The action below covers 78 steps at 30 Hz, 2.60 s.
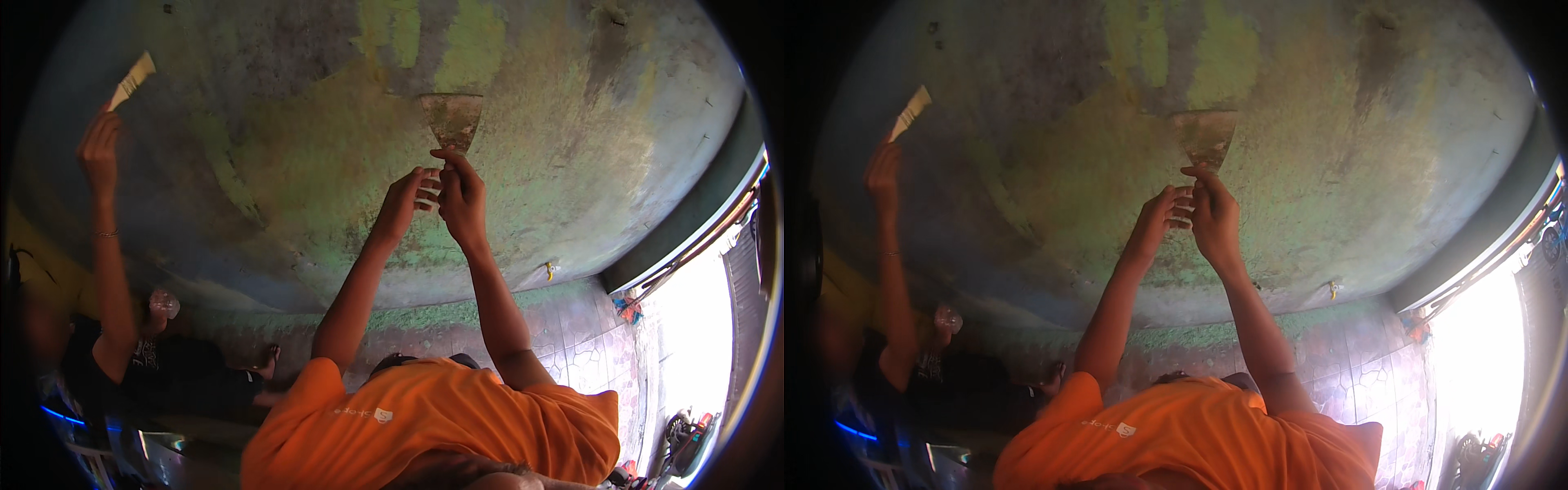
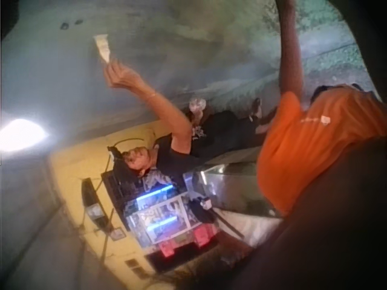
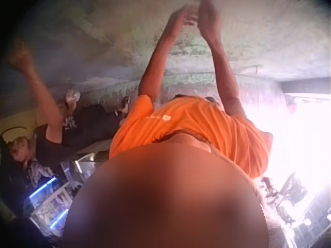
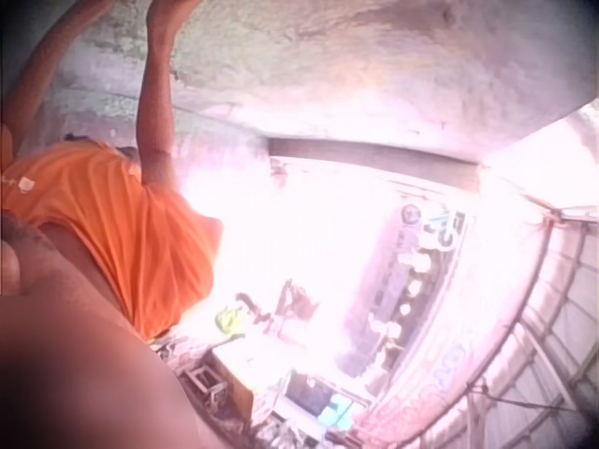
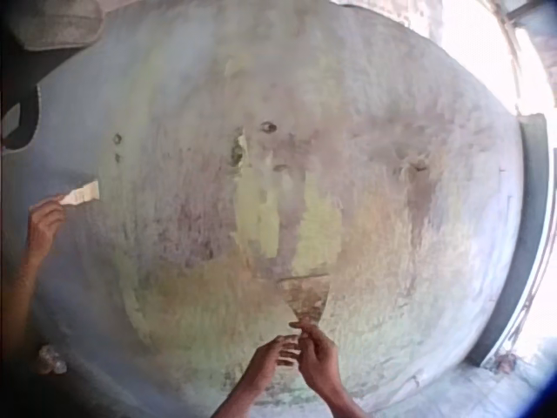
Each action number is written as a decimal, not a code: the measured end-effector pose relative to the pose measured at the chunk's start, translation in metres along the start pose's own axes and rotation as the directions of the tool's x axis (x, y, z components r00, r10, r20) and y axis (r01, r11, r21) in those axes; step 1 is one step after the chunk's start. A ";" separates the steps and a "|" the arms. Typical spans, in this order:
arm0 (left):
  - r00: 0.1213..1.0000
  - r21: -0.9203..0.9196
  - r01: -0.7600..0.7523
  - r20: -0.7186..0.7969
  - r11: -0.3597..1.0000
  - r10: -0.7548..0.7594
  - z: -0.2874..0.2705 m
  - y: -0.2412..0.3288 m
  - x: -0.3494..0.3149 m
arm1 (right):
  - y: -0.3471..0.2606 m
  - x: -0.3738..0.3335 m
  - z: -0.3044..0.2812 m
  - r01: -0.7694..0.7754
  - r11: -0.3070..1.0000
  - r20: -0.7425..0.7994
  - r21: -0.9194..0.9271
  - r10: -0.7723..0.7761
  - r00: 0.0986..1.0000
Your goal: The person uses a scraper to remove old paint or plaster from a curved wall surface. They repeatedly scrape different areas, occasionally pause to clear debris from the tool, and continue working on the wall while another person stands nearby.
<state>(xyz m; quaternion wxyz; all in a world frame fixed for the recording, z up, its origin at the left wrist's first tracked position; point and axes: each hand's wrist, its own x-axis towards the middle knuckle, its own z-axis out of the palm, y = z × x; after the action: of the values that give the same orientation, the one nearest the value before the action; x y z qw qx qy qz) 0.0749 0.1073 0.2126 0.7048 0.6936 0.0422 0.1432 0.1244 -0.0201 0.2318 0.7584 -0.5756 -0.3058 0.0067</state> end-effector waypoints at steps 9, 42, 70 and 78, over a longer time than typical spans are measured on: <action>0.997 -0.155 -0.026 -0.081 0.987 0.014 0.022 -0.007 0.033 | 0.023 -0.005 -0.009 -0.193 0.980 -0.018 0.052 0.194 0.981; 0.889 -0.044 -0.433 -0.183 0.900 0.419 0.048 0.061 0.069 | -0.024 0.032 -0.026 -0.142 0.990 0.092 0.000 0.142 0.986; 0.980 -0.064 -0.167 -0.119 0.984 0.159 0.052 0.010 0.047 | -0.007 -0.014 -0.046 -0.228 0.974 0.153 0.013 0.223 0.963; 0.966 -0.045 -0.169 -0.204 0.985 0.157 0.026 0.009 0.014 | 0.014 -0.037 -0.021 -0.275 0.864 0.158 0.422 0.228 0.961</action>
<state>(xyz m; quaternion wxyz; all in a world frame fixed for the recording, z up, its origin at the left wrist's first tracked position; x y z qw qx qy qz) 0.0939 0.0862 0.2241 0.7039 0.6547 0.0512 0.2707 0.1086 -0.0469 0.1993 0.8444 -0.4232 -0.2573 0.2042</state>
